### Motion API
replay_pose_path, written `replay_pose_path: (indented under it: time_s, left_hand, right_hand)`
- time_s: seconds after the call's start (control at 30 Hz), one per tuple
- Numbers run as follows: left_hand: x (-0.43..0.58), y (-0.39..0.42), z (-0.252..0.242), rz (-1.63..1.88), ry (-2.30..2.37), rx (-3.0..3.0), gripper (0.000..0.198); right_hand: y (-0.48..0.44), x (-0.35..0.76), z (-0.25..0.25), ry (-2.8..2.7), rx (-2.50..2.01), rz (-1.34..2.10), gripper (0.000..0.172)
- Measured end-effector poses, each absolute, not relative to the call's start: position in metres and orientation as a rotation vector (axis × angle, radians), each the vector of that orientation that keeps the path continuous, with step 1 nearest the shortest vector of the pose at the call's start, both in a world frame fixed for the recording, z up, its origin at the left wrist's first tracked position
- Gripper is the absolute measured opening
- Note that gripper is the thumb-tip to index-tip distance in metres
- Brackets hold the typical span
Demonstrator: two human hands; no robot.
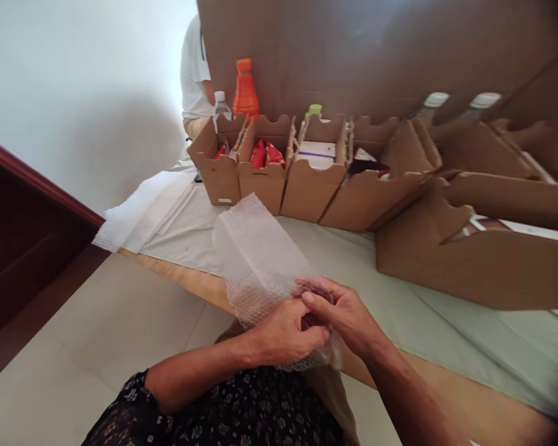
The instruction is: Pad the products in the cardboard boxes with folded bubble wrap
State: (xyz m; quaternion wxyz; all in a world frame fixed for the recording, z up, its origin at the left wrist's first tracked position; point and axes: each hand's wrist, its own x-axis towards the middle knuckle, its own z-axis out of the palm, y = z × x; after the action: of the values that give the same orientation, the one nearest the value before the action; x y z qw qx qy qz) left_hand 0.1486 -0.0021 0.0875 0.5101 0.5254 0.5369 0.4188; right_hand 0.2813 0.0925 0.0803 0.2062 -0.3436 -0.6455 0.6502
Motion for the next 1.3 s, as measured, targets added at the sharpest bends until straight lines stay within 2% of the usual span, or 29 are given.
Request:
replay_pose_path:
  time_s: [0.1, 0.37, 0.47, 0.6, 0.7, 0.77, 0.83, 0.93, 1.07, 1.17, 1.3]
  left_hand:
    - [0.143, -0.014, 0.085, 0.994, 1.331, 1.336, 0.011]
    - [0.053, 0.006, 0.085, 0.99, 1.995, 1.786, 0.022]
    - [0.069, 0.027, 0.081, 0.868, 1.868, 2.248, 0.031]
    - [0.103, 0.051, 0.069, 0.391, 1.544, 2.551, 0.039]
    - [0.108, 0.056, 0.058, 0.186, 1.549, 2.495, 0.045]
    - [0.104, 0.055, 0.056, 0.199, 1.574, 2.473, 0.048]
    - [0.1, 0.053, 0.056, 0.263, 1.592, 2.495, 0.048]
    - [0.1, 0.055, 0.056, 0.323, 1.623, 2.547, 0.046]
    - [0.104, 0.058, 0.041, 0.227, 1.64, 2.517, 0.05]
    - [0.101, 0.055, 0.028, 0.192, 1.642, 2.498, 0.055]
    - [0.094, 0.052, 0.026, 0.264, 1.595, 2.454, 0.054]
  right_hand:
    - [0.098, 0.315, 0.075, -1.783, -1.114, 1.594, 0.036]
    - [0.139, 0.39, 0.059, -2.006, -1.326, 1.369, 0.035]
    - [0.148, 0.401, 0.054, -2.084, -1.384, 1.22, 0.037]
    - [0.155, 0.412, 0.05, -2.227, -1.43, 1.05, 0.038]
    - [0.151, 0.424, 0.055, -2.31, -1.557, 0.631, 0.033]
    - [0.138, 0.425, 0.062, -2.317, -1.582, 0.267, 0.033]
    - [0.117, 0.413, 0.069, -2.331, -1.486, 0.046, 0.034]
    - [0.08, 0.369, 0.068, -2.47, -1.187, 0.085, 0.037]
    - [0.048, 0.333, 0.042, -2.7, -0.932, 0.272, 0.047]
    - [0.035, 0.371, 0.019, -2.694, -1.04, 0.195, 0.048]
    - [0.012, 0.465, 0.014, -2.489, -1.468, -0.044, 0.047]
